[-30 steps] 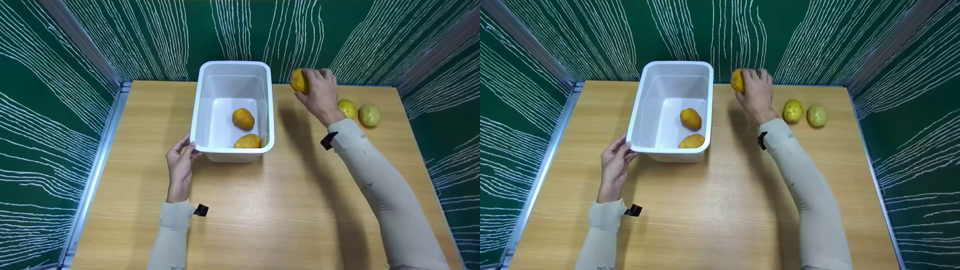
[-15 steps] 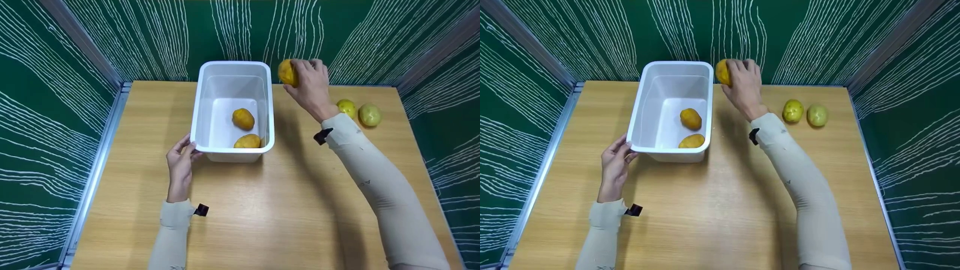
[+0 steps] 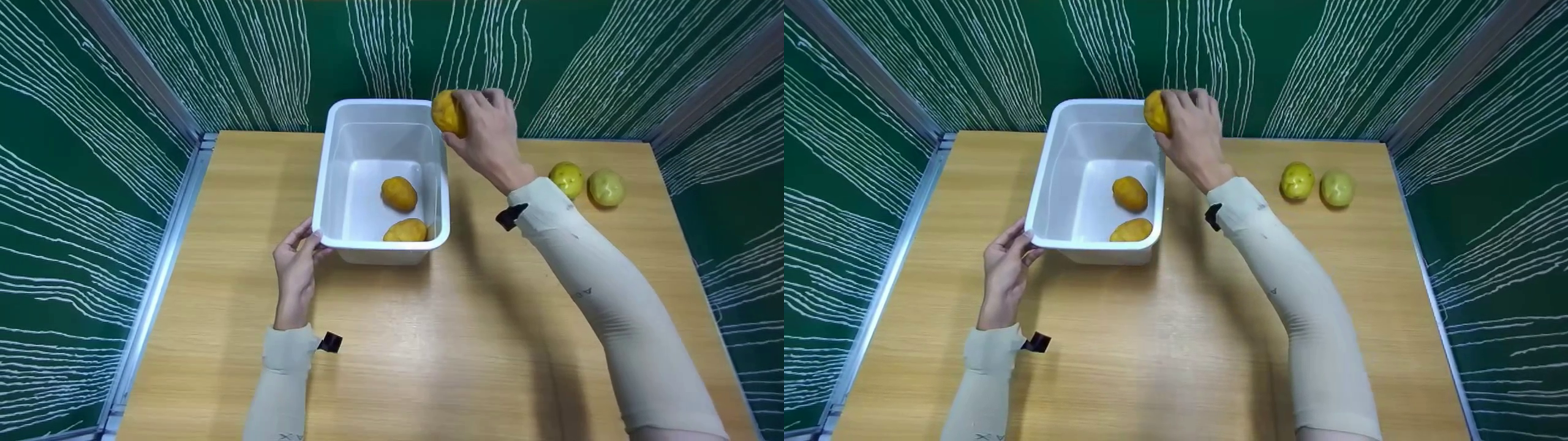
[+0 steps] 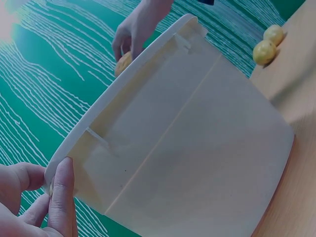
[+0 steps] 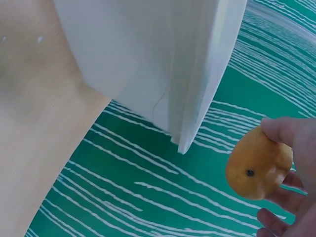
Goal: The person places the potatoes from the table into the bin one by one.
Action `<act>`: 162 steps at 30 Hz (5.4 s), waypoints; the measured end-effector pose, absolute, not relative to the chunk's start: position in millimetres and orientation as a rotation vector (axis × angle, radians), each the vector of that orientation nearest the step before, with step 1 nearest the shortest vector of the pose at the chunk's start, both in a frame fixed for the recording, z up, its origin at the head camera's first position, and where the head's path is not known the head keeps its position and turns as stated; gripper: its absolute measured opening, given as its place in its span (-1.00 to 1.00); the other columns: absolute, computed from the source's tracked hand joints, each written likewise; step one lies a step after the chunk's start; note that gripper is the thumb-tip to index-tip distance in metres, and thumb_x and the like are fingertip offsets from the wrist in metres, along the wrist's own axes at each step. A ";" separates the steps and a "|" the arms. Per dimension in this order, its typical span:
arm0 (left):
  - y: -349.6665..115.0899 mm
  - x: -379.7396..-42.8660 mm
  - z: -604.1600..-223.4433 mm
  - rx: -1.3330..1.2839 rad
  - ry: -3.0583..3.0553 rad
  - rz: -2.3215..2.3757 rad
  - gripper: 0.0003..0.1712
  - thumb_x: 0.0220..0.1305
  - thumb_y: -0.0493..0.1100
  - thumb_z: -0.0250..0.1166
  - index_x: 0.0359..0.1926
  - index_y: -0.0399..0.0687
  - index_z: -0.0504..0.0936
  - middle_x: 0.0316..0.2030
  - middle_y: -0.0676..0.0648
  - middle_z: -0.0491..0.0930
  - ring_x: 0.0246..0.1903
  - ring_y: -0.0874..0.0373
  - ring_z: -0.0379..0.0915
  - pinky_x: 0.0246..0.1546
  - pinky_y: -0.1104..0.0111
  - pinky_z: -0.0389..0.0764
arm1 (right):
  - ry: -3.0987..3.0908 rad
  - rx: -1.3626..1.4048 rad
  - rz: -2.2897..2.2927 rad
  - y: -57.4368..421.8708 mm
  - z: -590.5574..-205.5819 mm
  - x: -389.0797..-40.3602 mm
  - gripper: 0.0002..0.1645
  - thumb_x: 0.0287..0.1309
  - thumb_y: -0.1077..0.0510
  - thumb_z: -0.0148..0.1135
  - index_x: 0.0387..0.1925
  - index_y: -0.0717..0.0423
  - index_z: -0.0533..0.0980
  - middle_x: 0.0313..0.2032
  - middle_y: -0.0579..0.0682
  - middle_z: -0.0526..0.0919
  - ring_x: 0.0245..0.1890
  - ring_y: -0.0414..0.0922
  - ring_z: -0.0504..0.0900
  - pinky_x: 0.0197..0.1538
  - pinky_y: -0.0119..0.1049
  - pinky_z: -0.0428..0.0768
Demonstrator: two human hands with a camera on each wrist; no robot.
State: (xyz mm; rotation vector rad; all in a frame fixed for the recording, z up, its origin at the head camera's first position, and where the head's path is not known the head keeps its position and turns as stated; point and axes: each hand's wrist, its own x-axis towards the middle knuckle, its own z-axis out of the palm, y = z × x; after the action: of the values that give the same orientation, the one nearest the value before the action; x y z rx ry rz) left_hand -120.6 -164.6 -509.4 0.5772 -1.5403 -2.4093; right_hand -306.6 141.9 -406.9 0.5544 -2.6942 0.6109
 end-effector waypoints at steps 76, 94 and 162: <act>-163.5 -123.8 -509.0 0.659 -1.512 -2.390 -0.53 0.40 -0.57 0.20 0.31 -0.54 0.51 -0.08 -0.20 0.48 -0.42 0.17 0.65 -0.40 0.49 0.81 | -3.361 0.527 0.528 37.4 -440.1 -335.5 -0.30 0.48 0.02 0.30 0.49 0.12 0.29 0.38 0.20 0.49 0.31 0.18 0.34 0.60 0.08 0.34; -163.7 -123.2 -507.4 0.652 -1.567 -2.380 -0.55 0.43 -0.52 0.22 0.31 -0.48 0.55 -0.06 -0.19 0.48 -0.42 0.15 0.66 -0.35 0.48 0.82 | -3.431 0.616 0.203 35.5 -462.1 -343.0 -0.40 0.49 0.16 0.20 0.45 0.16 0.29 0.30 0.24 0.52 0.25 0.20 0.33 0.59 0.11 0.30; -167.0 -122.3 -509.7 0.627 -1.523 -2.399 -0.52 0.44 -0.54 0.19 0.34 -0.56 0.48 -0.08 -0.19 0.47 -0.41 0.15 0.65 -0.38 0.49 0.81 | -3.150 0.205 0.722 216.8 -450.9 -330.2 -0.40 0.48 0.26 0.13 0.48 0.26 0.35 0.43 0.32 0.44 0.40 0.32 0.34 0.51 0.28 0.36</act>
State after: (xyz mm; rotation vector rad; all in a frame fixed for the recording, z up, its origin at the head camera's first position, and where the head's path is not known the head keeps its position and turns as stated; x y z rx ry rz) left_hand -122.3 -167.0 -509.7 0.6271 -1.5227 -2.3990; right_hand -330.2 216.8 -450.9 0.2055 -3.1504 0.7217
